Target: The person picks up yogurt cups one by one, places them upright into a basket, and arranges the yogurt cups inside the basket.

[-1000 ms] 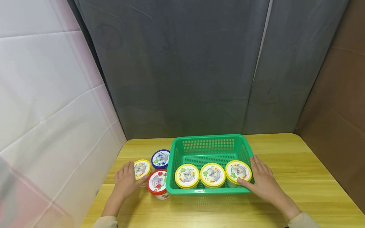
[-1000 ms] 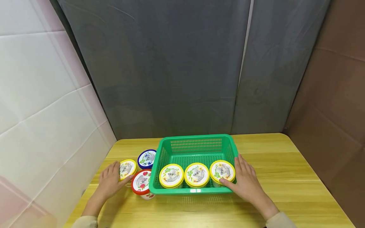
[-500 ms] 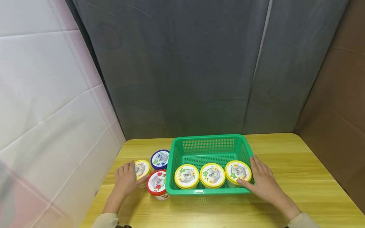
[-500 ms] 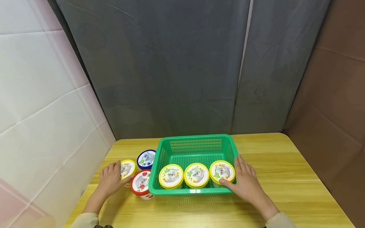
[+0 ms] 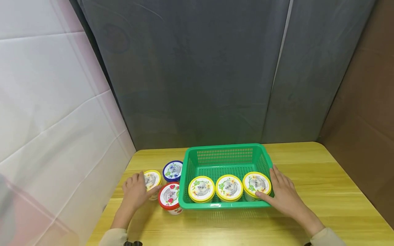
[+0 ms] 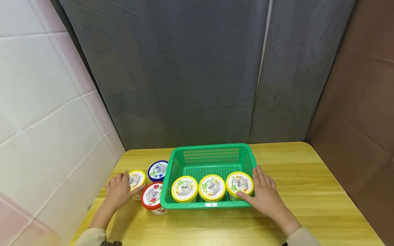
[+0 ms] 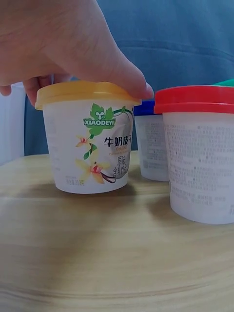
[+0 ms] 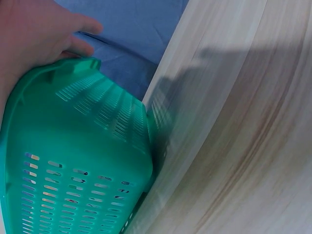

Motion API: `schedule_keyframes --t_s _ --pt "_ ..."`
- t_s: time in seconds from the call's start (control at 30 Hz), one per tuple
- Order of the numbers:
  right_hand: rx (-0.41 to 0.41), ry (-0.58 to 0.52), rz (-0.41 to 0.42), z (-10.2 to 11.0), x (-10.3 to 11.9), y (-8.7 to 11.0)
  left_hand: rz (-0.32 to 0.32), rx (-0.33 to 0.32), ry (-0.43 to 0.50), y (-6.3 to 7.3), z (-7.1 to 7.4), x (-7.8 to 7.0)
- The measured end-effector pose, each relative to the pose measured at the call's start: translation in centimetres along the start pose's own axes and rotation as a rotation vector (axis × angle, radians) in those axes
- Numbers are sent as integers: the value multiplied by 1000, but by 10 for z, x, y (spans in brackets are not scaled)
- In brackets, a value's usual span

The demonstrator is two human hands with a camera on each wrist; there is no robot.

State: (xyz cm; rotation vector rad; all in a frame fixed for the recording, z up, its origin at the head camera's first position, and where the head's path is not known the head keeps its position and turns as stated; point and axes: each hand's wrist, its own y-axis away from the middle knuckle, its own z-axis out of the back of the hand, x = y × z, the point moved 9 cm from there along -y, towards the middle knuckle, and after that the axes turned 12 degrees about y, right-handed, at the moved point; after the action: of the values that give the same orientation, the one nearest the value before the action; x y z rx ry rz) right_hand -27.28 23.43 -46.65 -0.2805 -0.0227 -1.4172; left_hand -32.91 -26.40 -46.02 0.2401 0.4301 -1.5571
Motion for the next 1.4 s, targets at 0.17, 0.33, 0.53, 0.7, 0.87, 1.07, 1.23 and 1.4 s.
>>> schedule_keyframes --t_s 0.17,0.33,0.53,0.7,0.87,1.07,1.23,1.4 --pt "-1 -1 0 1 0 -1 8 -29 15 -4 9 -2" --pt "-1 -4 2 2 1 0 1 -89 32 -7 23 -7" --pt "0 -8 3 2 3 1 -14 -169 39 -10 42 -16" --pt "5 -18 1 3 3 1 -23 -193 30 -14 53 -27" --pt "8 -31 -2 3 2 1 -50 -202 29 -19 62 -43" --pt "4 -24 1 2 2 0 -73 -214 36 -24 68 -59" --pt "3 -21 3 2 2 0 -100 -186 39 -31 65 -74" --pt "-2 -21 3 2 1 0 -130 -166 40 -39 61 -93"
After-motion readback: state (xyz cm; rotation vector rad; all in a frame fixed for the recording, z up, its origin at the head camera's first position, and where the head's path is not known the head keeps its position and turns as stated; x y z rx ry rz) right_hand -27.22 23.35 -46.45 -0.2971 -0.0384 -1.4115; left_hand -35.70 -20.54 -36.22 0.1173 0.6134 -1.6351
